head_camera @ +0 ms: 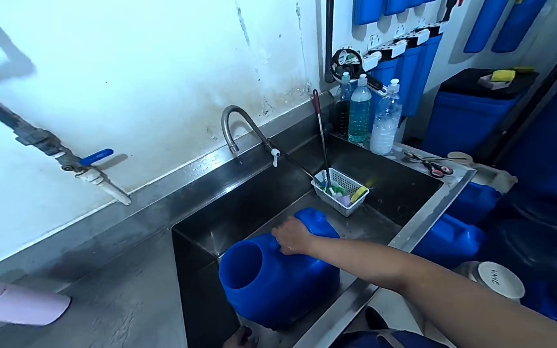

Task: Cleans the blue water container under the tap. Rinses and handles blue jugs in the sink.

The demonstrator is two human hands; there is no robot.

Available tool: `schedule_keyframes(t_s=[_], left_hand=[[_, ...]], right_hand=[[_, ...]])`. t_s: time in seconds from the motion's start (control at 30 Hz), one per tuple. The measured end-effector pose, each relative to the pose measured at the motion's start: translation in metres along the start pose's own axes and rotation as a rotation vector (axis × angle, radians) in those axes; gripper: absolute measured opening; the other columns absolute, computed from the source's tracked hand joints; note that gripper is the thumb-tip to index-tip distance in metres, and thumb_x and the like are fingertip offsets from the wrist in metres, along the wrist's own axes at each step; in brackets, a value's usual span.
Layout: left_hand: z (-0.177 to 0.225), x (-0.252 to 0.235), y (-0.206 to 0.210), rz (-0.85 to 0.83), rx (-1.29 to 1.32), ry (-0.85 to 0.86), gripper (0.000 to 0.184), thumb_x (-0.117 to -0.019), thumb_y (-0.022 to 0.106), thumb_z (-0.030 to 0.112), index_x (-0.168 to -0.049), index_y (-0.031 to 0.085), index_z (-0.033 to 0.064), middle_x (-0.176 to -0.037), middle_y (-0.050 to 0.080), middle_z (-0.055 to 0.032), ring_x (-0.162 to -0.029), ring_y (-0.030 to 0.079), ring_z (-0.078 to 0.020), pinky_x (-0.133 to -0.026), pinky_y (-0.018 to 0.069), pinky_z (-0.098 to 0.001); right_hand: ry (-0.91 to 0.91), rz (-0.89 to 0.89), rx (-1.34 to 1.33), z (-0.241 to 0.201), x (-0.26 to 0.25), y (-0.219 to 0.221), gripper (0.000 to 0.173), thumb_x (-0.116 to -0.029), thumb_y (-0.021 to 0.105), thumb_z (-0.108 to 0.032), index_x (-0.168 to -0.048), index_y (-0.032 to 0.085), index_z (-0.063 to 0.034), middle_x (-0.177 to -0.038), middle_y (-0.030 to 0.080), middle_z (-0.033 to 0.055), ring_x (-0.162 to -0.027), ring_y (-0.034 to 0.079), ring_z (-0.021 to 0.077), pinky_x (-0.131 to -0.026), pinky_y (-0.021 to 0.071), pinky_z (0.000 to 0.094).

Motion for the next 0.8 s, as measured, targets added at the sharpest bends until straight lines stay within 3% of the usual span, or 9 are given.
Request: schedule_keyframes(t_s=[0.27,0.37,0.43,0.5,0.57,0.63,0.7,0.73,0.8], left_hand=[[-0.001,0.003,-0.005,0.0,0.087,-0.107,0.045,-0.1049,0.059,0.027,-0.138,0.057,-0.0036,-0.136,0.06,-0.0279,-0.131,0.056,-0.04,-0.113,0.0393,-0.0561],[0.013,0.008,-0.014,0.084,0.104,-0.049,0.04,-0.1051,0.059,0.022,-0.134,0.059,-0.0053,-0.134,0.062,-0.0274,-0.129,0.058,-0.038,-0.113,0.0409,-0.053],[0.041,0.024,-0.032,0.244,0.088,0.08,0.032,-0.1024,0.062,0.018,-0.12,0.066,-0.0088,-0.119,0.068,-0.0274,-0.116,0.065,-0.0378,-0.106,0.0466,-0.0526],[0.079,0.056,-0.052,0.371,0.03,0.206,0.027,-0.1002,0.063,0.018,-0.105,0.068,-0.0086,-0.099,0.069,-0.0243,-0.097,0.067,-0.036,-0.092,0.0514,-0.0534],[0.13,0.101,-0.073,0.529,-0.019,0.407,0.025,-0.0973,0.065,0.018,-0.097,0.068,-0.0072,-0.089,0.067,-0.0204,-0.086,0.067,-0.0332,-0.082,0.0542,-0.0514],[0.181,0.159,-0.091,0.771,-0.001,0.815,0.021,-0.093,0.066,0.016,-0.1,0.068,-0.0034,-0.086,0.068,-0.0136,-0.078,0.068,-0.0216,-0.074,0.0569,-0.0372],[0.223,0.212,-0.098,0.785,0.128,1.242,0.026,-0.1037,0.058,0.028,-0.121,0.058,0.0082,-0.104,0.062,-0.0033,-0.094,0.062,-0.0046,-0.086,0.0525,-0.0185],[0.241,0.237,-0.098,0.746,0.205,1.395,0.027,-0.106,0.056,0.03,-0.128,0.055,0.0156,-0.113,0.059,0.0008,-0.102,0.06,-0.0017,-0.09,0.0513,-0.0163],[0.269,0.281,-0.097,0.658,0.348,1.632,0.025,-0.1056,0.057,0.025,-0.131,0.057,0.0215,-0.118,0.06,0.0035,-0.106,0.061,-0.0046,-0.093,0.0516,-0.0201]], right_hand=[[0.033,-0.032,0.037,0.002,-0.007,0.0,0.044,-0.0954,0.065,-0.02,-0.132,0.059,0.0029,-0.125,0.066,0.0248,-0.122,0.061,0.0408,-0.111,0.0355,0.0582],[0.035,-0.043,0.048,0.003,-0.008,-0.001,0.043,-0.0968,0.063,-0.022,-0.132,0.059,0.0031,-0.125,0.067,0.0248,-0.123,0.06,0.0404,-0.111,0.0357,0.0575],[0.036,-0.05,0.051,0.004,-0.01,-0.002,0.043,-0.0979,0.062,-0.023,-0.133,0.058,0.0028,-0.126,0.066,0.0246,-0.124,0.06,0.04,-0.111,0.0354,0.0567],[0.033,-0.043,0.049,0.003,-0.01,-0.002,0.042,-0.0977,0.062,-0.022,-0.132,0.059,0.0027,-0.124,0.067,0.0245,-0.123,0.061,0.0399,-0.111,0.0363,0.0565],[0.027,-0.033,0.037,0.004,-0.01,-0.004,0.042,-0.0971,0.063,-0.02,-0.131,0.059,0.0036,-0.123,0.067,0.0254,-0.122,0.061,0.0408,-0.111,0.0361,0.0573],[0.021,-0.029,0.047,0.003,-0.009,-0.003,0.043,-0.0966,0.064,-0.021,-0.131,0.059,0.0043,-0.123,0.067,0.0258,-0.121,0.062,0.0411,-0.11,0.0363,0.0578],[0.022,-0.026,0.066,0.004,-0.008,-0.002,0.044,-0.0963,0.063,-0.021,-0.132,0.059,0.0041,-0.123,0.068,0.0255,-0.121,0.062,0.0408,-0.11,0.0367,0.0576],[0.023,-0.025,0.071,0.004,-0.007,-0.002,0.044,-0.0962,0.063,-0.021,-0.132,0.059,0.0039,-0.123,0.068,0.0254,-0.121,0.062,0.0408,-0.11,0.0365,0.0575],[0.033,-0.025,0.075,0.003,-0.005,-0.003,0.043,-0.0959,0.063,-0.02,-0.132,0.06,0.0032,-0.124,0.068,0.0249,-0.121,0.062,0.0404,-0.111,0.0361,0.0567]])
Point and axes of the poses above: each hand's wrist, its own x-axis away from the middle knuckle, its own y-axis out of the palm, z = x × y, the point moved 8 cm from there along -x, towards the middle knuckle
